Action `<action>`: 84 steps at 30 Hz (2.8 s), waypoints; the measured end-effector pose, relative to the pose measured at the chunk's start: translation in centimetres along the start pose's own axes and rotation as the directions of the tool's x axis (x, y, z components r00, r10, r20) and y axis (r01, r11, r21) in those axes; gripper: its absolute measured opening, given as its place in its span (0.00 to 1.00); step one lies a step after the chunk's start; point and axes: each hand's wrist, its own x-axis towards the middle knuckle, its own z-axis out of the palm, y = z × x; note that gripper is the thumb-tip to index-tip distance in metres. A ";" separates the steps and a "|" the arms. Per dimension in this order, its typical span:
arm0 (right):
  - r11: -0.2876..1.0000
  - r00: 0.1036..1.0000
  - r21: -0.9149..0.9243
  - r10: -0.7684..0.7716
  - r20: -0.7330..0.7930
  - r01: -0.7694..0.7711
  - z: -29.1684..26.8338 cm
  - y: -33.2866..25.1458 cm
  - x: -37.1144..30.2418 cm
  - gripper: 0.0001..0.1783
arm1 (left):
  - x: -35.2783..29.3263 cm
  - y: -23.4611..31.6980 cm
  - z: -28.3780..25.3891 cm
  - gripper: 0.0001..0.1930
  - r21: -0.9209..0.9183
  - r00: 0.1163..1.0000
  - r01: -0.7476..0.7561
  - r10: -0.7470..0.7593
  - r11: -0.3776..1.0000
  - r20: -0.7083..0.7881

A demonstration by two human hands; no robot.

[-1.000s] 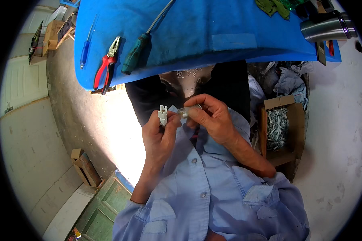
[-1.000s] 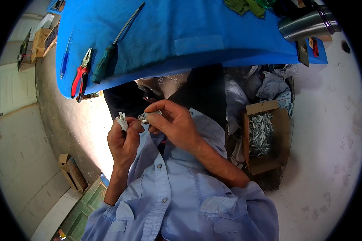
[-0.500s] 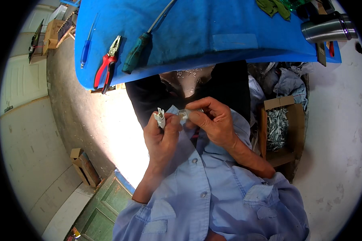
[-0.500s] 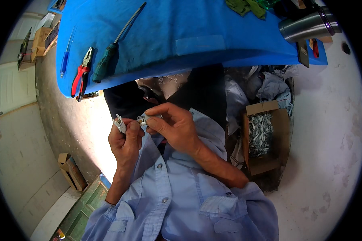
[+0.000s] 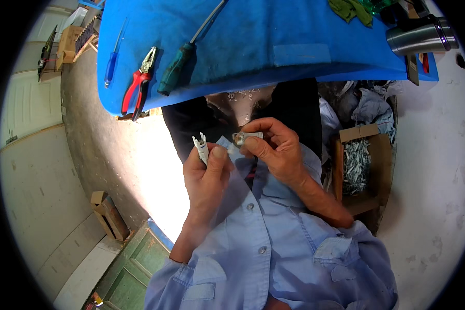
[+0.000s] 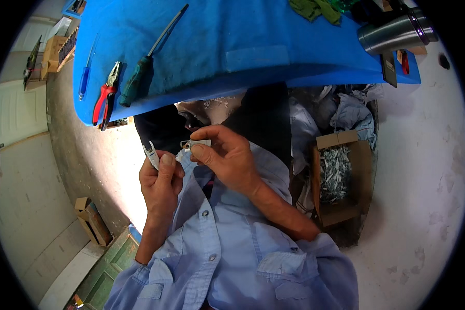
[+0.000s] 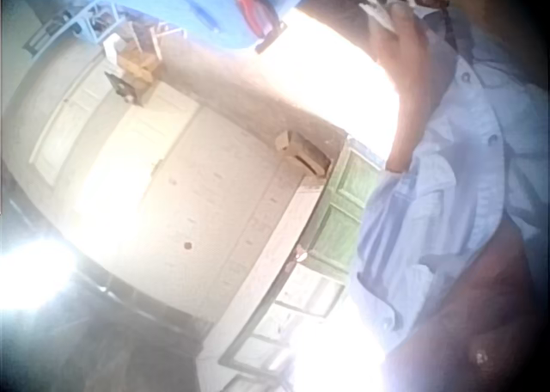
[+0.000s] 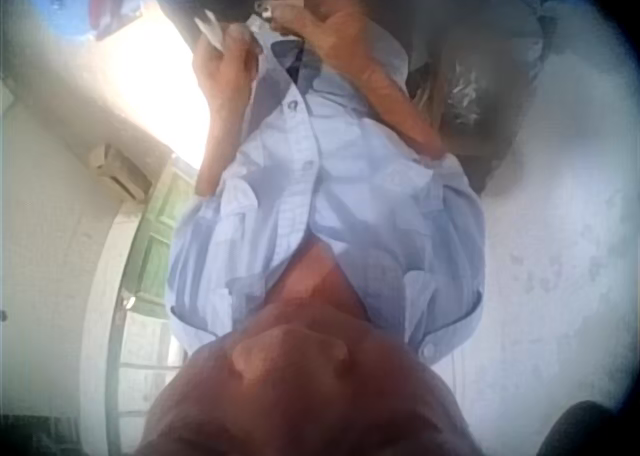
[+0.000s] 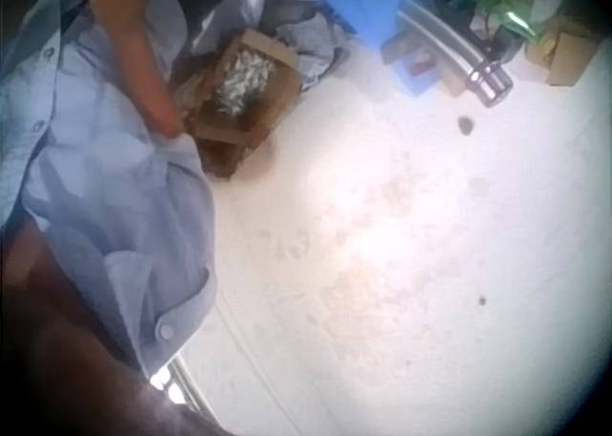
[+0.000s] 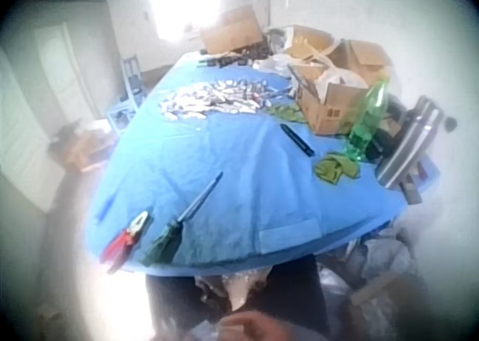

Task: The person assembles metal components by hand, inserting pins into small metal housings and using a screwdriver to adjust or secure parts.

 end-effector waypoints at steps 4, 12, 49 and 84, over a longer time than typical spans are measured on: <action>0.993 0.999 0.110 0.047 0.027 -0.050 -0.5 0.8 0.1 0.16 | 0.4 0.2 -0.1 0.11 -0.068 0.999 0.046 -0.046 0.997 0.004; 0.874 0.968 0.416 0.237 0.089 -0.252 -1.2 1.5 0.0 0.15 | 1.0 0.7 -0.1 0.11 -0.124 0.997 0.079 -0.077 0.989 0.022; 0.942 0.976 0.255 0.216 0.037 -0.218 -1.5 2.2 -0.2 0.22 | 4.2 -1.0 -3.1 0.09 0.062 0.990 -0.058 0.066 0.996 -0.126; 0.965 0.918 0.245 0.178 -0.355 -0.093 -7.7 3.6 -2.7 0.12 | 4.0 2.0 14.5 0.20 0.496 0.761 -0.507 0.096 0.705 0.642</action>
